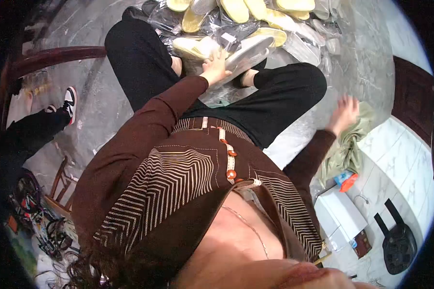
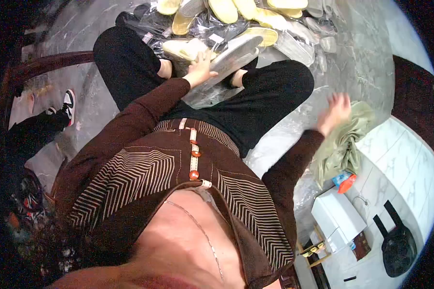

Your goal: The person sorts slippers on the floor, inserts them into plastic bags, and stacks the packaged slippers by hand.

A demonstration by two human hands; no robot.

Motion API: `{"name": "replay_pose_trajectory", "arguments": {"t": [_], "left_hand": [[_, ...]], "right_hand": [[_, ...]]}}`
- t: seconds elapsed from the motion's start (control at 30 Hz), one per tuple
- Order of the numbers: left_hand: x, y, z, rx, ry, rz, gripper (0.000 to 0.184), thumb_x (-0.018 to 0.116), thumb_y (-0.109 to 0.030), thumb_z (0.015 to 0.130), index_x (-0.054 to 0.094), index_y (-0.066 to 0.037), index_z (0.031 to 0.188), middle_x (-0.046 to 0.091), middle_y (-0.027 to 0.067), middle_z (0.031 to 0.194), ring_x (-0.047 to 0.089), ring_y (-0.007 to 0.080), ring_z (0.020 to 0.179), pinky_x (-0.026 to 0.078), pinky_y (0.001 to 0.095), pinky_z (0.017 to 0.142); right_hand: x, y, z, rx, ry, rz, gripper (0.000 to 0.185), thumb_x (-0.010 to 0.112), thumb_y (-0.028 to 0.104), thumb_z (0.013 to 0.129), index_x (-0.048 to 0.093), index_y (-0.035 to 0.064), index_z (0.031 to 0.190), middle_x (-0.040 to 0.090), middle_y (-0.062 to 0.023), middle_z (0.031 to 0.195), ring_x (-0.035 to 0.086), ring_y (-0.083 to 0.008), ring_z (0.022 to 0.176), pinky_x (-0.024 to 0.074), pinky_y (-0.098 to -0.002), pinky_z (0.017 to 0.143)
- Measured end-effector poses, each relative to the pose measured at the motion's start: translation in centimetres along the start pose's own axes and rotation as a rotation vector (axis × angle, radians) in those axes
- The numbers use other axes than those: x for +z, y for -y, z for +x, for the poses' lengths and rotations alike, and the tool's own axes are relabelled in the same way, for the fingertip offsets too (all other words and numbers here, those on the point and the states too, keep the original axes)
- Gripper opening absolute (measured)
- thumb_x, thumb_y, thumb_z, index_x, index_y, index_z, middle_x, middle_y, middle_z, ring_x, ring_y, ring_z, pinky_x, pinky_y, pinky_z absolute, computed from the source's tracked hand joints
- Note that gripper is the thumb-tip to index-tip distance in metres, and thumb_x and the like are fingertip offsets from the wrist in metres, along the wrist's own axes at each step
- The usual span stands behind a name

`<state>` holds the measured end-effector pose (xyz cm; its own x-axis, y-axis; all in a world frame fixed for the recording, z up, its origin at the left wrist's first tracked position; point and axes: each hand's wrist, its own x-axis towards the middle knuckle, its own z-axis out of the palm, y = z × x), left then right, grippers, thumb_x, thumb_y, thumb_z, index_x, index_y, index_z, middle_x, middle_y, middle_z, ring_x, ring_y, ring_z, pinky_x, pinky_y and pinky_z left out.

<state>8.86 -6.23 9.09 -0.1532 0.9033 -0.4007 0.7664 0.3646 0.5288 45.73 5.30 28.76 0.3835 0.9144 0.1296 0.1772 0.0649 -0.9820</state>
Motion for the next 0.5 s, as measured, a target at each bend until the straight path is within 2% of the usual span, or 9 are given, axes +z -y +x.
{"name": "replay_pose_trajectory", "arguments": {"t": [0.03,0.07,0.1,0.13,0.2,0.27,0.33,0.4,0.5], "left_hand": [[-0.5,0.6,0.0,-0.017,0.023,0.017,0.072,0.060,-0.030,0.073,0.019,-0.014,0.131,0.013,0.0270,0.134,0.044,0.0487,0.100,0.039,0.0515,0.079],[-0.9,1.0,0.0,-0.037,0.050,0.035,0.072,0.057,-0.026,0.076,0.015,-0.015,0.132,0.006,0.0269,0.136,0.040,0.0513,0.105,0.037,0.0539,0.081],[-1.1,1.6,0.1,-0.043,0.048,0.034,0.072,0.057,-0.026,0.076,0.015,-0.015,0.132,0.006,0.0269,0.136,0.040,0.0513,0.105,0.037,0.0539,0.081],[-1.4,2.2,0.6,-0.124,-0.033,-0.020,0.066,0.057,-0.026,0.076,0.020,-0.013,0.130,0.013,0.0280,0.133,0.041,0.0496,0.103,0.038,0.0513,0.081],[-1.8,3.9,1.9,-0.290,-0.189,-0.117,0.057,0.056,-0.026,0.076,0.031,-0.010,0.125,0.028,0.0303,0.126,0.045,0.0462,0.100,0.040,0.0461,0.082],[-0.6,5.9,3.3,-0.361,-0.245,-0.207,0.055,0.054,-0.022,0.076,0.032,-0.009,0.124,0.032,0.0284,0.125,0.045,0.0442,0.102,0.040,0.0450,0.083],[1.9,8.8,5.9,-0.479,-0.376,-0.389,0.051,0.049,-0.014,0.076,0.034,-0.006,0.124,0.040,0.0246,0.121,0.046,0.0401,0.105,0.040,0.0430,0.084],[1.4,8.9,5.0,-0.571,-0.279,-0.551,0.050,0.053,-0.014,0.074,0.039,-0.004,0.121,0.045,0.0222,0.117,0.047,0.0351,0.104,0.040,0.0402,0.083],[-0.9,6.6,2.5,-0.588,0.183,-0.675,0.048,0.058,-0.015,0.070,0.045,-0.002,0.115,0.051,0.0186,0.110,0.049,0.0277,0.102,0.040,0.0360,0.083]], "right_hand": [[4.0,-0.1,1.7,-0.022,0.199,-0.109,0.045,0.056,0.016,0.081,0.039,-0.0026,0.118,0.052,-0.0141,0.101,0.054,-0.0219,0.092,0.0463,-0.0327,0.073],[9.2,0.8,2.5,0.029,0.316,-0.263,0.044,0.055,0.014,0.080,0.041,-0.0018,0.118,0.051,-0.0126,0.108,0.055,-0.0205,0.088,0.0471,-0.0299,0.070],[13.0,-0.1,3.6,0.025,0.523,-0.379,0.047,0.057,0.016,0.079,0.042,-0.0002,0.120,0.053,-0.0104,0.109,0.056,-0.0168,0.087,0.0469,-0.0317,0.070],[16.1,-3.6,6.8,0.024,0.810,-0.555,0.049,0.058,0.015,0.077,0.041,0.0038,0.121,0.053,-0.0127,0.111,0.057,-0.0188,0.087,0.0463,-0.0317,0.070],[21.2,-8.2,9.3,-0.339,1.037,-0.995,0.051,0.060,0.015,0.073,0.043,0.0052,0.120,0.056,-0.0179,0.105,0.058,-0.0239,0.088,0.0456,-0.0329,0.074],[24.0,-8.4,7.9,-0.562,1.109,-1.286,0.053,0.062,0.014,0.069,0.044,0.0037,0.118,0.059,-0.0195,0.097,0.057,-0.0267,0.089,0.0447,-0.0347,0.078],[24.4,-17.6,8.4,-0.524,1.012,-1.316,0.046,0.060,0.019,0.070,0.049,0.0072,0.113,0.059,-0.0188,0.098,0.057,-0.0279,0.091,0.0441,-0.0357,0.079],[25.5,-21.5,8.0,-0.489,0.934,-1.335,0.039,0.058,0.024,0.071,0.054,0.0106,0.107,0.058,-0.0181,0.100,0.057,-0.0290,0.092,0.0435,-0.0368,0.079],[26.3,-21.4,5.1,-0.532,1.314,-1.306,0.025,0.056,0.023,0.074,0.061,0.0081,0.093,0.061,-0.0161,0.091,0.058,-0.0286,0.086,0.0442,-0.0363,0.077]]}}
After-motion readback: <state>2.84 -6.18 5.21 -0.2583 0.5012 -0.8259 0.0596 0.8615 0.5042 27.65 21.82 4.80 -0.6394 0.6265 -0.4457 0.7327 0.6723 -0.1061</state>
